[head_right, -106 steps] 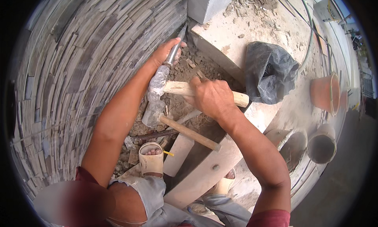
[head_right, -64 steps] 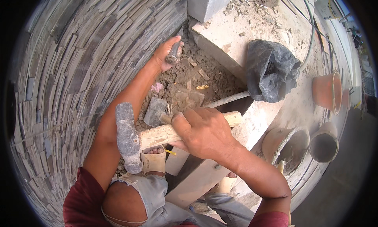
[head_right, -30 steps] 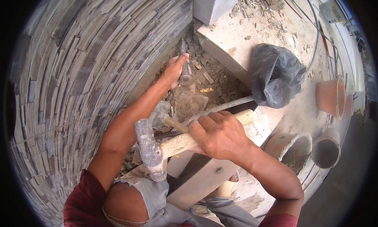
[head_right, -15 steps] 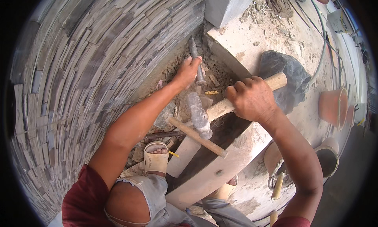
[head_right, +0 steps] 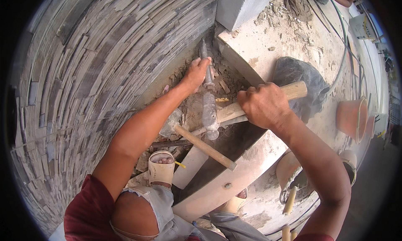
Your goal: The person applies adhesive to a rectangular tile with a trowel, places it on a curved wall, and taps it into position with a hammer. The person repeats this process for multiple tiles.
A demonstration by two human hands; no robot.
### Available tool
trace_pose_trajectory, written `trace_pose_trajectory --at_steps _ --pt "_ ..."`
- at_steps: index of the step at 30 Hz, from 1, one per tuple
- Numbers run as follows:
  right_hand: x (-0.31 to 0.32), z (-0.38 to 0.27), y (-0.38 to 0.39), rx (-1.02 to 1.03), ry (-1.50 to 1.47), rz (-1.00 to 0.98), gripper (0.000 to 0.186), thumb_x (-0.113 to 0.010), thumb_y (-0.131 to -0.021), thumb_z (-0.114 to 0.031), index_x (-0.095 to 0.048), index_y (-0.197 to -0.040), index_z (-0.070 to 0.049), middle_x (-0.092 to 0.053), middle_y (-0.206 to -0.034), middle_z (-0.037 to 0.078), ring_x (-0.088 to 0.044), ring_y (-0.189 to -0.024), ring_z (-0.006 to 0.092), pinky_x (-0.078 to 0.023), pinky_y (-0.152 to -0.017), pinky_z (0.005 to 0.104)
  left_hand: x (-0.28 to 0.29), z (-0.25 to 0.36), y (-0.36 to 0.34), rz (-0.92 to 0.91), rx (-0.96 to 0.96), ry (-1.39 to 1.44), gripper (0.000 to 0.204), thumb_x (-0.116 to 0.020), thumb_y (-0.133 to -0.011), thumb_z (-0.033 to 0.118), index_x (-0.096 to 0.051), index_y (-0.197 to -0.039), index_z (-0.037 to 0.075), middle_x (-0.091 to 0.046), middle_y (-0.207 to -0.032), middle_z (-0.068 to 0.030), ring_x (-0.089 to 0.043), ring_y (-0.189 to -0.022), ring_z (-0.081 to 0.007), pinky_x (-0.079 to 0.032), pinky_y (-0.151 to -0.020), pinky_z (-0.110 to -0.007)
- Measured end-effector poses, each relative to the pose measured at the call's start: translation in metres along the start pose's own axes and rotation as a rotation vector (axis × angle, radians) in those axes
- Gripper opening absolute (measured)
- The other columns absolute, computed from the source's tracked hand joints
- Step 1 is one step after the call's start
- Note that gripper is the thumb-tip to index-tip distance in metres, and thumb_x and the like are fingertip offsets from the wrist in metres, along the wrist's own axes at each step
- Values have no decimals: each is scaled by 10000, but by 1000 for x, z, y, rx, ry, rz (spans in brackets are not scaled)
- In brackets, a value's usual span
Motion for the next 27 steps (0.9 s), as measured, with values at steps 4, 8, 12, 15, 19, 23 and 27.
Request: trace_pose_trajectory --at_steps 4,8,12,15,19,23,27 --pt "34 -61 7 340 -93 167 154 -648 -708 -206 -551 -653 -100 -526 -572 20 -625 -572 188 -523 -536 333 4 10 6 -27 50 62 311 -547 -984 361 -569 -948 53 -581 -729 -37 -545 -577 -144 -458 -521 -317" --pt "-18 16 -21 -224 -52 -133 128 -680 -731 -187 -604 -760 -89 -641 -660 68 -696 -670 257 -560 -586 385 3 6 -16 -73 3 -101 320 -533 -990 364 -576 -956 48 -583 -730 -39 -553 -581 -142 -461 -519 -314" --pt "6 -10 -26 -70 -117 28 147 -669 -751 -195 -615 -809 -71 -673 -726 106 -706 -701 285 -566 -626 389 3 -5 -28 -46 -77 -41 340 -523 -993 375 -581 -961 41 -586 -729 -43 -564 -597 -147 -467 -542 -311" --pt "27 -46 -8 105 -147 111 143 -655 -687 -194 -584 -741 -82 -595 -649 54 -668 -636 221 -531 -567 349 -4 -8 -7 -50 19 -89 334 -519 -999 378 -575 -953 51 -568 -743 -28 -548 -625 -129 -458 -569 -303" --pt "45 -71 -1 232 -124 166 151 -641 -666 -215 -546 -675 -99 -508 -594 13 -611 -587 178 -477 -514 312 -8 -4 5 -155 -2 -143 285 -548 -1000 346 -524 -986 62 -555 -761 -16 -538 -644 -107 -458 -571 -301" --pt "49 -68 2 275 -103 172 169 -647 -658 -218 -526 -634 -102 -501 -583 7 -598 -581 173 -462 -504 310 -14 -18 -2 -157 -8 -145 281 -546 -1004 327 -490 -1022 52 -572 -753 -26 -557 -636 -110 -471 -575 -305" --pt "41 -55 4 393 -35 157 177 -653 -664 -216 -526 -615 -103 -506 -575 6 -589 -573 175 -466 -510 317 -12 -22 -3 -76 -62 -235 280 -507 -1015 308 -483 -1010 29 -604 -722 -64 -602 -620 -151 -487 -573 -332"
Point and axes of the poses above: each hand's wrist, its own y-axis away from the middle knuckle, its own x-axis out of the back of the hand, z = x × y, the point moved 8 cm from there along -y, towards the middle knuckle
